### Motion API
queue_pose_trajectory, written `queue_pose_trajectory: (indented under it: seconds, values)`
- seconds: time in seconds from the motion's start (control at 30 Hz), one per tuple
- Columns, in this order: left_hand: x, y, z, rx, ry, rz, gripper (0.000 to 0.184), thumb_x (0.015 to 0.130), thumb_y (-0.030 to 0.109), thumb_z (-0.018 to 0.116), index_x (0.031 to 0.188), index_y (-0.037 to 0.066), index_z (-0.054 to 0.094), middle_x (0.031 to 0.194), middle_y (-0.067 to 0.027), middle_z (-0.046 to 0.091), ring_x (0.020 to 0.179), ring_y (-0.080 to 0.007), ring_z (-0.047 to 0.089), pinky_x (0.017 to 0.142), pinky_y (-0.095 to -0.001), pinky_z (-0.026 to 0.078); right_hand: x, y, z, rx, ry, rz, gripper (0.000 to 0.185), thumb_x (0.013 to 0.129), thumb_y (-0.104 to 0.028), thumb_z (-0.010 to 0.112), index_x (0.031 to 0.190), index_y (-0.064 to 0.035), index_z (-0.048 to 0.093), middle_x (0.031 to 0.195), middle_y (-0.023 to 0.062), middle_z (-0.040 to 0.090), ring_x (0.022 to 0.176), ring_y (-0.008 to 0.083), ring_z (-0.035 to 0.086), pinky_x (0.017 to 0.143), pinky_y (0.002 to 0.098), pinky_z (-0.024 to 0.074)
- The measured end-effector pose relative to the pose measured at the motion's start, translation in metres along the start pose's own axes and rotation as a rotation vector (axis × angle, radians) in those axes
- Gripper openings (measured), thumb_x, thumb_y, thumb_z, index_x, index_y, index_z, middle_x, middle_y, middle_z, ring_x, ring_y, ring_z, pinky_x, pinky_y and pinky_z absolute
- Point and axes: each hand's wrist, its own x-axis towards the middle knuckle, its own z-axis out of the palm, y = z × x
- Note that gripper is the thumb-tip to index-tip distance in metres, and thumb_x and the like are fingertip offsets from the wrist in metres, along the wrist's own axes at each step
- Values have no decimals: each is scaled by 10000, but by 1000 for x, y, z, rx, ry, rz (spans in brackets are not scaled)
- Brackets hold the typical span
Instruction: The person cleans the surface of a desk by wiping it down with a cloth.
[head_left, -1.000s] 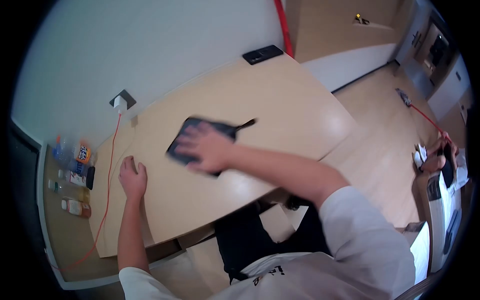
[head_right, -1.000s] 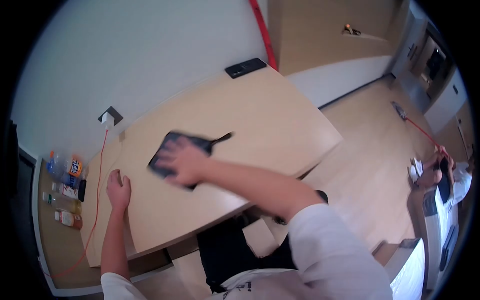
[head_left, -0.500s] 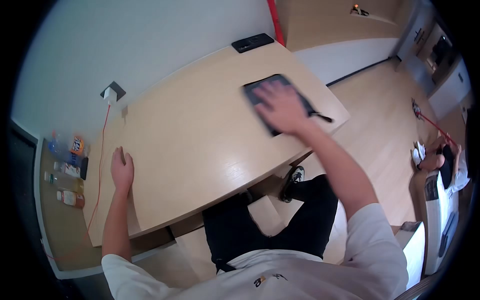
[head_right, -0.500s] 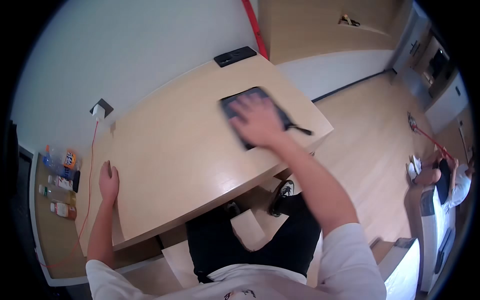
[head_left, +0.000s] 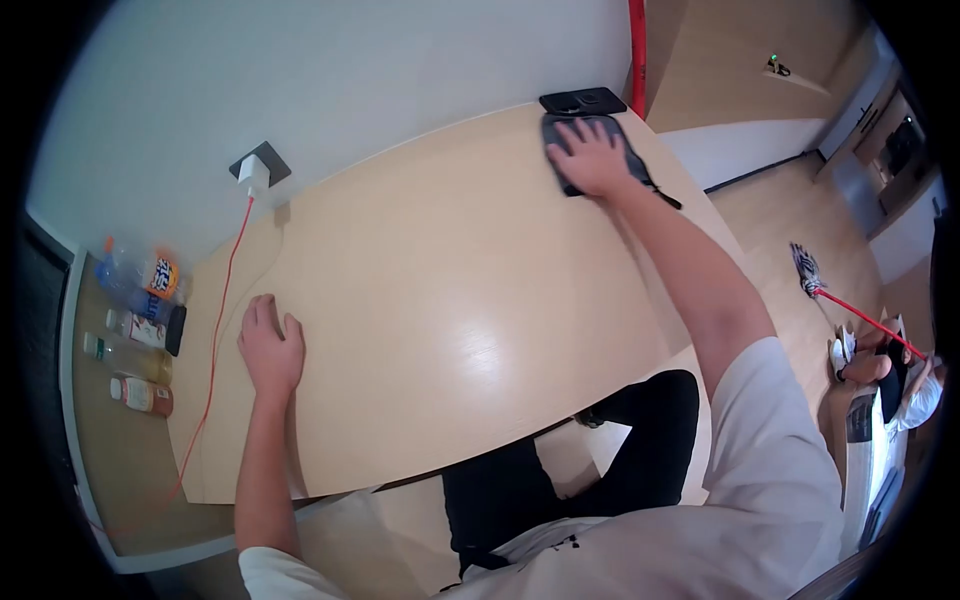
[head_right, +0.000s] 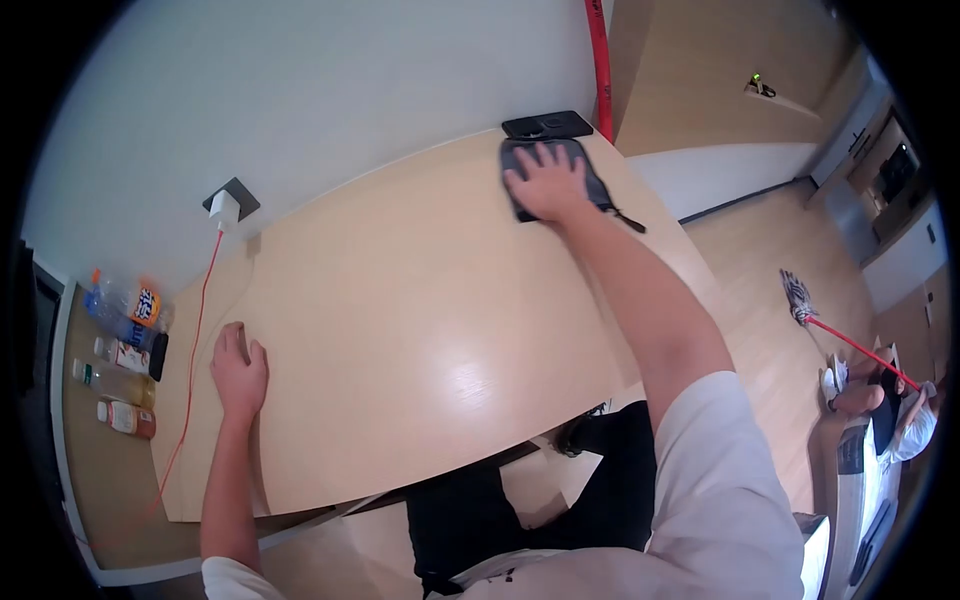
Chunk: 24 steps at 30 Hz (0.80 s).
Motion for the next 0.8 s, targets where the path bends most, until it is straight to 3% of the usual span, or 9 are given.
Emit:
queue_pose_trajectory:
  seconds: [0.2,0.37,0.43,0.63,0.73,0.8]
  values:
    - [0,4,0,13,-23,-26,468,958,255,604,1374,41,578,1461,-156,568,1390,-340,503,1163,-512,359,-59,-122,10,73,4,-382,690,1051,-584,346,1649,-241,374,1747,102,267,1616,380,182,1279,623,115]
    - [0,-6,3,8,-25,-18,469,962,271,605,1376,53,580,1452,-138,580,1379,-328,519,1151,-510,371,-157,-225,14,173,-79,-703,686,1062,-581,325,1657,-243,367,1752,95,259,1620,385,167,1292,614,57]
    - [-1,-8,4,1,-1,8,472,962,277,609,1376,53,577,1439,-154,594,1355,-341,542,1132,-506,395,-203,-240,6,240,-99,-804,669,1055,-578,366,1630,-243,429,1738,91,294,1614,370,197,1301,586,74]
    - [-5,-8,3,-119,-11,-23,501,1025,274,586,1438,-10,584,1480,-217,599,1409,-370,537,1176,-426,413,-275,-200,2,408,-145,-947,674,1040,-590,424,1601,-220,479,1715,117,331,1608,360,221,1313,559,79]
    - [-6,-12,8,-138,-12,-19,484,1033,273,551,1412,-26,596,1514,-224,557,1432,-384,501,1200,-449,395,-270,-136,3,408,-60,-891,654,1021,-575,478,1568,-219,521,1689,116,381,1588,360,275,1310,555,123]
    - [-5,-19,16,-119,-9,-6,483,1038,266,540,1419,-27,584,1505,-225,563,1420,-387,510,1191,-450,404,-248,-75,-10,336,68,-723,608,997,-534,549,1520,-225,571,1652,105,442,1557,364,337,1296,557,187]
